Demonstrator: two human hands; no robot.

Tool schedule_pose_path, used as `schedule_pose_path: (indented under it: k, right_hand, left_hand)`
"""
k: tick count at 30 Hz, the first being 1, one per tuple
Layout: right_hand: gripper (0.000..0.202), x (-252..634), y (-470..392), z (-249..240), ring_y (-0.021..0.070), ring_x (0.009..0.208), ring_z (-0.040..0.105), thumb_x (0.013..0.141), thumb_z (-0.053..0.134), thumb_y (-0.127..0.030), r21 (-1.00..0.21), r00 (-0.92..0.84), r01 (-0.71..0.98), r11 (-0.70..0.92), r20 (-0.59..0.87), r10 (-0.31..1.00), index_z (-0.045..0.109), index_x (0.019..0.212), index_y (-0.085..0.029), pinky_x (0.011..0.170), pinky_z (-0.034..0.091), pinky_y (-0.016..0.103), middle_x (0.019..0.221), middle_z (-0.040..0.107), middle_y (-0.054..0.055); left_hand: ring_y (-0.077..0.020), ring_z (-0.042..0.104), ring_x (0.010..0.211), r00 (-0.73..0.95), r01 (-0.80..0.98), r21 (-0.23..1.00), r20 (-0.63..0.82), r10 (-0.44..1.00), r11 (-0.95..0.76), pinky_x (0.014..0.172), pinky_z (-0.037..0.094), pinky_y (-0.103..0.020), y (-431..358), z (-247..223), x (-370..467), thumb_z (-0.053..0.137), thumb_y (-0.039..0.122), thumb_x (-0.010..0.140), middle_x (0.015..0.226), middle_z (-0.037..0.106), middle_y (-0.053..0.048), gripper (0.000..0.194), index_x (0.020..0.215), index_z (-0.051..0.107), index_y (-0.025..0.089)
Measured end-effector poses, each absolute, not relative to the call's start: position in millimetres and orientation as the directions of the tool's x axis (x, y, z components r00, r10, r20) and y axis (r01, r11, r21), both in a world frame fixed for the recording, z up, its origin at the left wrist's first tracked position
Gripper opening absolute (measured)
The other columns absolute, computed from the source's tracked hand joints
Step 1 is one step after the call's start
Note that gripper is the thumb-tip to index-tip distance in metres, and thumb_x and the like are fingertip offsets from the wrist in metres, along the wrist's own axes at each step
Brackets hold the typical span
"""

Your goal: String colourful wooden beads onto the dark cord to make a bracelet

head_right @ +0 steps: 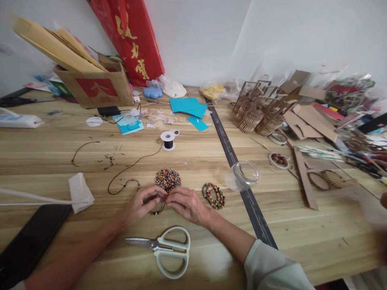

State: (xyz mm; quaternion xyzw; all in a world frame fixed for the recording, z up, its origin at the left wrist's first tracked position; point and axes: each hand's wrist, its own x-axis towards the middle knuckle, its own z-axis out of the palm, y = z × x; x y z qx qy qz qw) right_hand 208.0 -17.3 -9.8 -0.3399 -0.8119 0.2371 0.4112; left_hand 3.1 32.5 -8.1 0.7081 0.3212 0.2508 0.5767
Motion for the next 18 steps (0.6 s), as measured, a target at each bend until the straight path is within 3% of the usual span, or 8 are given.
schedule_pose_path:
  k: [10, 18]
  right_hand:
    - [0.019, 209.5, -19.0, -10.6, 0.0149, 0.082, 0.062, 0.1, 0.048, -0.027, -0.64, -0.434, 0.39, 0.662, 0.506, 0.746, 0.065, 0.097, -0.018, 0.071, 0.054, 0.024, 0.091, 0.064, 0.008]
    - [0.015, 208.6, -18.6, -8.2, 0.0164, 0.08, 0.062, 0.098, 0.051, -0.026, -0.7, -0.384, 0.365, 0.614, 0.487, 0.784, 0.062, 0.098, -0.016, 0.069, 0.052, 0.026, 0.087, 0.064, 0.009]
  left_hand:
    - [-0.013, 0.06, 0.062, 0.664, 0.261, 0.959, -0.096, 0.741, -0.11, 0.059, 0.046, -0.022, 32.0, -7.9, 6.0, 0.069, 0.027, 0.073, 0.07, 0.071, -0.002, 0.014, 0.079, 0.07, 0.014]
    - [-0.01, 0.049, 0.054, 0.64, 0.282, 0.952, -0.091, 0.763, -0.123, 0.053, 0.039, -0.02, 32.3, -2.3, 6.4, 0.062, 0.03, 0.077, 0.059, 0.06, 0.001, 0.019, 0.068, 0.065, 0.014]
